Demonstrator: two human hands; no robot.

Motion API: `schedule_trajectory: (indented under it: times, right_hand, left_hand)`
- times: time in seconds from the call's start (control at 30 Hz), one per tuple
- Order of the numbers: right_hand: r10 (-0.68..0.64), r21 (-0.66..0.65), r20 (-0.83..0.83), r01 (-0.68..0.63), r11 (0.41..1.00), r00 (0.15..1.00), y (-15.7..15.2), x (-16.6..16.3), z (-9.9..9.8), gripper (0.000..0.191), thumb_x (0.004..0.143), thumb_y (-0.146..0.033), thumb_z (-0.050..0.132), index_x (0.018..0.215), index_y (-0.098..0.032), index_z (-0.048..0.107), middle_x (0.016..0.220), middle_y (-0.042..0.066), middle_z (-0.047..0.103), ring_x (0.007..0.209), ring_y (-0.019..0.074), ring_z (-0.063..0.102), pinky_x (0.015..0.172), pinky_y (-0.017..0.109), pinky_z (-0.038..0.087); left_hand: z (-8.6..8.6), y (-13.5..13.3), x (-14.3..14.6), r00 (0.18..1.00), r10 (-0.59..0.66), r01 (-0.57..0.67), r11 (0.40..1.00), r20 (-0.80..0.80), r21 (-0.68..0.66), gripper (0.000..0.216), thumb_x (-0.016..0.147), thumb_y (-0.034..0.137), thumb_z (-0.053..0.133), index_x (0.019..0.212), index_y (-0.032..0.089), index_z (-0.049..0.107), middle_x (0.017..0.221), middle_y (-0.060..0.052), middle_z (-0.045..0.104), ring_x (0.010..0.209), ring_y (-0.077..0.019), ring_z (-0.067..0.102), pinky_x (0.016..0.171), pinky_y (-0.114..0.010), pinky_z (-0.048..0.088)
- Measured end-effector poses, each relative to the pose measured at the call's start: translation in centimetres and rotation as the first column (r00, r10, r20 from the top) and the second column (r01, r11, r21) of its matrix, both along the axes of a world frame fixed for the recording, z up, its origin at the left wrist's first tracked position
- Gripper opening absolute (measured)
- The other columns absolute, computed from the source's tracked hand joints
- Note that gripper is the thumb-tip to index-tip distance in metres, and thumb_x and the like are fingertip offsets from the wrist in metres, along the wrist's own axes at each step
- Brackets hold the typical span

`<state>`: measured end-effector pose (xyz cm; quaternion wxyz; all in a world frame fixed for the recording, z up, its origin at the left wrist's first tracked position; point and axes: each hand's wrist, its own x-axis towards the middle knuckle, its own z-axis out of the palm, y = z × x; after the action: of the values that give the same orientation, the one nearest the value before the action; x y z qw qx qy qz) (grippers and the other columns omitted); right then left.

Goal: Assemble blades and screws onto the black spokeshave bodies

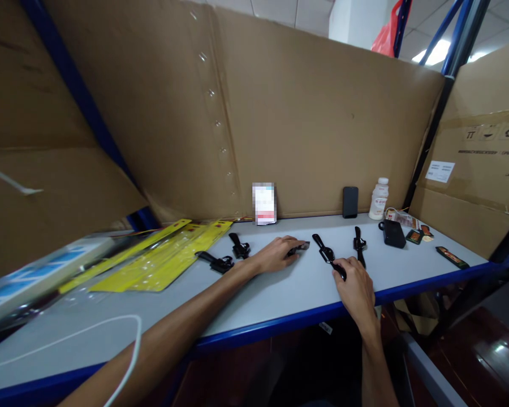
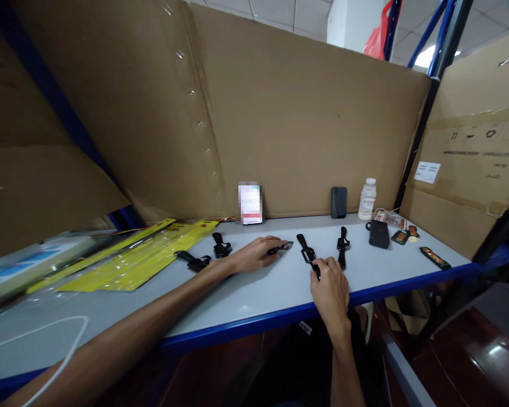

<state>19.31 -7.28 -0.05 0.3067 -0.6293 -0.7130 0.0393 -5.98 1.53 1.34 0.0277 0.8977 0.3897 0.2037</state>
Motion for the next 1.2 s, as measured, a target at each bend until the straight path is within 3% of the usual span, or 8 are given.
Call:
schedule_trajectory:
  times: [0.1,0.27,0.43,0.57,0.87,1.0,1.2]
  right_hand:
    - [0.0,-0.003,0.001,0.0,1.0,1.0,0.0,0.0,0.1,0.025,0.094,-0.022,0.056,0.115,-0.026,0.069,0.111,0.004,0.067,0.107,0.0209,0.062,0.085,0.028,0.044]
    - [0.0,0.005,0.003,0.0,1.0,1.0,0.2,0.1,-0.2,0.025,0.093,-0.021,0.056,0.114,-0.027,0.07,0.111,0.004,0.067,0.106,0.0204,0.062,0.084,0.028,0.044]
    - [0.01,0.002,-0.028,-0.01,1.0,1.0,0.4,0.5,-0.7,0.028,0.093,-0.019,0.053,0.116,-0.027,0.068,0.112,0.003,0.067,0.105,0.0198,0.063,0.083,0.028,0.043]
    - [-0.03,0.028,-0.045,0.032,0.999,0.999,0.4,0.5,-0.9,0.031,0.092,-0.017,0.052,0.118,-0.026,0.067,0.111,0.004,0.067,0.106,0.0212,0.062,0.085,0.029,0.043]
    - [-0.026,0.065,-0.058,0.03,0.997,0.998,0.4,0.5,-1.1,0.031,0.091,-0.017,0.052,0.117,-0.026,0.067,0.11,0.005,0.067,0.105,0.0218,0.063,0.086,0.03,0.044]
    - [-0.011,0.062,-0.073,0.016,0.998,0.997,0.5,0.6,-1.1,0.031,0.09,-0.016,0.053,0.115,-0.026,0.067,0.109,0.005,0.068,0.104,0.0212,0.063,0.084,0.029,0.045]
    - [-0.009,0.047,-0.069,0.012,0.999,0.998,0.5,0.6,-1.2,0.03,0.091,-0.017,0.053,0.115,-0.026,0.067,0.11,0.004,0.067,0.104,0.0221,0.064,0.085,0.03,0.045]
  left_hand:
    - [0.3,-0.6,0.9,0.994,-0.083,0.088,0.994,0.072,-0.068,0.043,0.093,0.02,0.049,0.134,0.023,0.061,0.129,-0.009,0.069,0.118,-0.023,0.063,0.103,-0.04,0.049]
    - [0.8,-1.7,2.0,0.983,-0.112,0.133,0.98,0.144,-0.148,0.051,0.086,0.016,0.057,0.136,0.024,0.058,0.101,-0.004,0.075,0.1,-0.0219,0.067,0.093,-0.039,0.052]
    - [0.5,-2.2,2.7,0.983,-0.161,0.167,0.984,0.092,-0.058,0.06,0.074,-0.001,0.052,0.129,0.02,0.062,0.125,-0.01,0.066,0.116,-0.0232,0.059,0.101,-0.04,0.048]
    - [0.5,-2.5,2.9,0.978,-0.209,0.209,0.975,0.013,-0.069,0.062,0.072,-0.005,0.048,0.126,0.021,0.065,0.134,-0.007,0.064,0.124,-0.0245,0.055,0.107,-0.042,0.044]
    - [0.6,-2.4,2.4,0.995,-0.099,0.1,0.984,0.011,-0.144,0.051,0.08,0.008,0.056,0.129,0.019,0.064,0.121,-0.012,0.064,0.114,-0.0258,0.058,0.103,-0.04,0.045]
    - [1.0,-2.1,1.8,0.988,-0.154,0.154,0.971,0.013,-0.185,0.045,0.08,0.008,0.056,0.121,0.021,0.07,0.117,-0.01,0.065,0.11,-0.0246,0.059,0.101,-0.038,0.045]
    - [2.9,-2.3,0.6,0.978,-0.207,0.188,0.907,-0.011,-0.377,0.058,0.07,0.002,0.058,0.122,0.023,0.071,0.121,-0.008,0.061,0.088,-0.0164,0.061,0.081,-0.027,0.05]
